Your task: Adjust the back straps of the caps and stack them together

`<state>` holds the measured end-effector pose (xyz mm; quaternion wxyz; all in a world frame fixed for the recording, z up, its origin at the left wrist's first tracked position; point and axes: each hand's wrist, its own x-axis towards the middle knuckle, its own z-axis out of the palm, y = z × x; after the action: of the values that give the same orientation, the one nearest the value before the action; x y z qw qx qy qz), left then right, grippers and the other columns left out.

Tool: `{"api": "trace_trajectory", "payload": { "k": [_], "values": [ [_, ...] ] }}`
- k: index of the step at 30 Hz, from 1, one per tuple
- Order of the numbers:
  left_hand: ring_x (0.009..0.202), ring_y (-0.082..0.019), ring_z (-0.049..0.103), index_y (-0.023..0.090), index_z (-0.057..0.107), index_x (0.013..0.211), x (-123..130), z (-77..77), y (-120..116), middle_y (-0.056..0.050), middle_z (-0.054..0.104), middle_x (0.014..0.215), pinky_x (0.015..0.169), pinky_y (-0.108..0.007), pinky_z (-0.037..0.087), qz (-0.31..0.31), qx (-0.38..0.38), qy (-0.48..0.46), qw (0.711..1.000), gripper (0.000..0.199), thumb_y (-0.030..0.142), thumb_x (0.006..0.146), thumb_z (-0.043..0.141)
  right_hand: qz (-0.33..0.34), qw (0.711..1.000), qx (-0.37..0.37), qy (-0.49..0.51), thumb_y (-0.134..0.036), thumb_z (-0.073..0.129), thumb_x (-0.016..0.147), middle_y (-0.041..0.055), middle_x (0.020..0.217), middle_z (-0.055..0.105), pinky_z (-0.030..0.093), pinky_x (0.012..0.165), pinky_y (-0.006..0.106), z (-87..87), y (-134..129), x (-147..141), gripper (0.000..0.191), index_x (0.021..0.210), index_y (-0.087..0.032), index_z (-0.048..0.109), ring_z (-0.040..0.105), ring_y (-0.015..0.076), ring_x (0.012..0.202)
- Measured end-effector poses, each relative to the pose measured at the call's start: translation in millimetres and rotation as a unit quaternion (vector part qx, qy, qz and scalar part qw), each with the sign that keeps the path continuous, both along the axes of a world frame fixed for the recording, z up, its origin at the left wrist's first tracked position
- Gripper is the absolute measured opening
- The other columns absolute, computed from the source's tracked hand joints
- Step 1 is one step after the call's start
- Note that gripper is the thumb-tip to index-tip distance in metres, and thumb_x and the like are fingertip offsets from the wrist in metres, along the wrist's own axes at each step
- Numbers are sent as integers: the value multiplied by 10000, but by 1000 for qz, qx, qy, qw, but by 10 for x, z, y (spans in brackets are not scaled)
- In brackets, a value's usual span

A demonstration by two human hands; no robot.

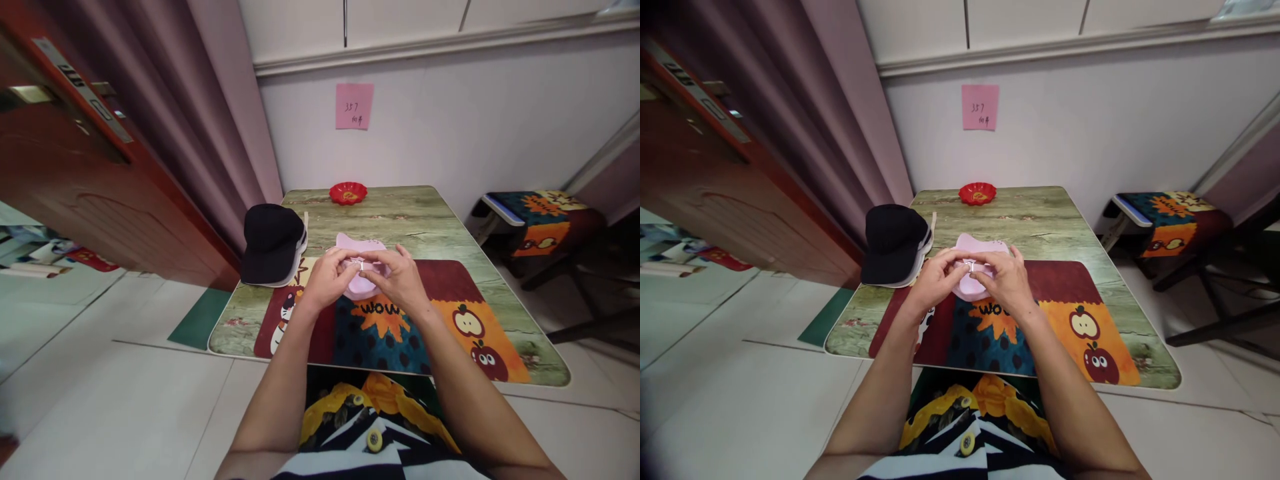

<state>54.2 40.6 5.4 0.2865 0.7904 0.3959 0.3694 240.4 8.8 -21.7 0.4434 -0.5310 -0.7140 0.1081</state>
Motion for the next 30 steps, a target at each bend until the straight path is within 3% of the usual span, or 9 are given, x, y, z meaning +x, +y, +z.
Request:
{"api": "trace_trajectory", "payload": {
  "k": [3, 11, 14, 17, 21, 24, 26, 28, 30],
  "values": [
    [744, -155, 611, 204, 758, 1064, -34, 0, 55, -51, 681, 962, 717, -283, 502, -15, -7, 20, 1000, 276, 322, 818, 716, -9, 999, -2, -32, -410, 664, 905, 25, 1044, 795, 201, 1181, 629, 29, -1, 101, 201, 1060, -323, 758, 725, 259, 1000],
    [742, -156, 604, 203, 761, 856, -31, -9, 86, -37, 690, 865, 707, -272, 485, -21, -15, 11, 1000, 115, 283, 840, 681, 4, 998, -30, -48, -439, 633, 933, 16, 926, 782, 226, 1181, 614, 42, 8, 190, 199, 951, -299, 773, 715, 241, 930],
    [678, -133, 577, 199, 776, 964, -73, 2, 109, -49, 698, 924, 644, -259, 467, -34, -27, 0, 999, 194, 325, 845, 689, 47, 998, -38, -10, -446, 651, 919, 25, 998, 783, 310, 1161, 583, 92, -18, 227, 205, 990, -298, 774, 709, 249, 984],
    [674, -122, 578, 196, 752, 1118, -244, -9, 198, -68, 693, 1031, 633, -251, 478, 15, -10, -36, 999, 315, 361, 867, 656, 83, 994, -30, 68, -432, 608, 939, 62, 1210, 737, 481, 1050, 471, 122, -44, 417, 300, 1168, -290, 738, 669, 261, 1142],
    [710, -137, 603, 190, 732, 1132, -575, -163, 349, -79, 690, 1110, 723, -280, 531, 102, 41, 29, 994, 315, 244, 877, 556, -7, 998, -27, 54, -302, 561, 924, 68, 1225, 726, 520, 1011, 458, -75, -24, 839, 332, 1214, -266, 717, 672, 266, 1149],
    [984, -196, 664, 207, 631, 1337, -686, -351, 415, -104, 630, 1316, 917, -336, 545, 71, 45, 123, 989, 548, 122, 808, 514, -49, 995, -65, -52, -170, 576, 809, 53, 1284, 702, 505, 1032, 520, -375, 53, 1035, 533, 1318, -301, 665, 650, 299, 1193],
    [1290, -240, 566, 221, 503, 1474, -644, -451, 441, -113, 525, 1479, 1085, -382, 474, 31, 40, 148, 988, 713, 93, 773, 520, -29, 992, -87, -84, -133, 586, 766, 54, 1351, 666, 501, 1047, 524, -559, 129, 1039, 661, 1400, -319, 605, 623, 303, 1243],
    [1463, -253, 408, 223, 428, 1525, -539, -497, 469, -119, 428, 1574, 1192, -423, 367, 0, 39, 147, 988, 777, 93, 767, 539, 10, 992, -96, -82, -138, 598, 783, 65, 1383, 644, 496, 1061, 508, -675, 211, 970, 626, 1384, -311, 622, 615, 292, 1262],
    [1490, -256, 374, 216, 516, 1445, -427, -476, 505, -125, 410, 1592, 1219, -451, 318, -23, 36, 122, 992, 662, 115, 791, 549, 39, 992, -96, -65, -170, 602, 828, 75, 1367, 651, 491, 1064, 502, -693, 281, 885, 432, 1223, -292, 728, 629, 283, 1244]
  ]
}}
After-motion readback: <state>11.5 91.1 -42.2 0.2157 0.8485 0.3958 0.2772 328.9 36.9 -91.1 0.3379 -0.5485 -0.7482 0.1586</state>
